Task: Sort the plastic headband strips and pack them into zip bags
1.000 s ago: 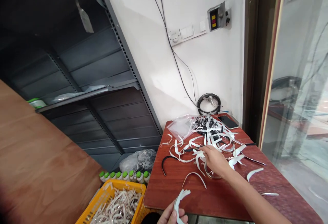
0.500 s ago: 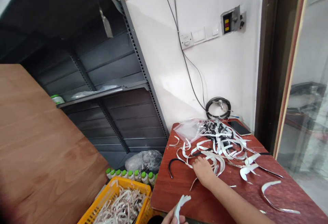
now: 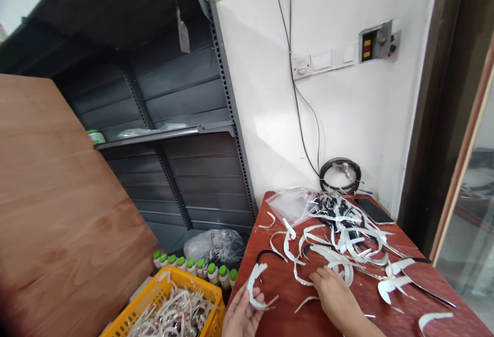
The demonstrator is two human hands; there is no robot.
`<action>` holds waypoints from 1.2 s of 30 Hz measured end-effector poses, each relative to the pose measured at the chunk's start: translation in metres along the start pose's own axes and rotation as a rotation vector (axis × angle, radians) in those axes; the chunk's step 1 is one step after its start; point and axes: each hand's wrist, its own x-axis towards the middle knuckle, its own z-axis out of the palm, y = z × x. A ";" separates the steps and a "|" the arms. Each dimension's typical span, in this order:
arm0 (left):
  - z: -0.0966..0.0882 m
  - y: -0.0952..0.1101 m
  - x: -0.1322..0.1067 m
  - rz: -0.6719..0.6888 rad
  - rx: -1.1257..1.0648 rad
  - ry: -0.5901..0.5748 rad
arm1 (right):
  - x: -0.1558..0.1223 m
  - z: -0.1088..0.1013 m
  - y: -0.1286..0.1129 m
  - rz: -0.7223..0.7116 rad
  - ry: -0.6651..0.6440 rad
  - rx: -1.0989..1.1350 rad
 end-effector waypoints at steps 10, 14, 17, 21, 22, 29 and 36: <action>0.062 0.023 0.055 0.095 -0.207 -0.184 | 0.018 -0.015 0.008 0.022 0.194 0.176; 0.047 0.024 0.074 0.136 -0.194 -0.152 | 0.051 -0.020 0.007 0.071 0.161 0.218; 0.035 0.024 0.081 0.121 -0.187 -0.098 | 0.079 -0.013 0.006 0.120 0.022 0.219; 0.034 0.028 0.083 0.103 -0.176 -0.089 | 0.120 -0.007 -0.002 0.132 -0.028 0.111; 0.035 0.029 0.083 0.104 -0.166 -0.102 | 0.131 -0.007 -0.006 0.118 -0.017 0.076; 0.042 0.025 0.078 0.072 -0.100 -0.186 | 0.200 0.013 -0.032 -0.033 -0.118 -0.032; 0.039 0.021 0.083 0.040 -0.123 -0.211 | 0.204 0.012 -0.030 -0.035 -0.097 -0.053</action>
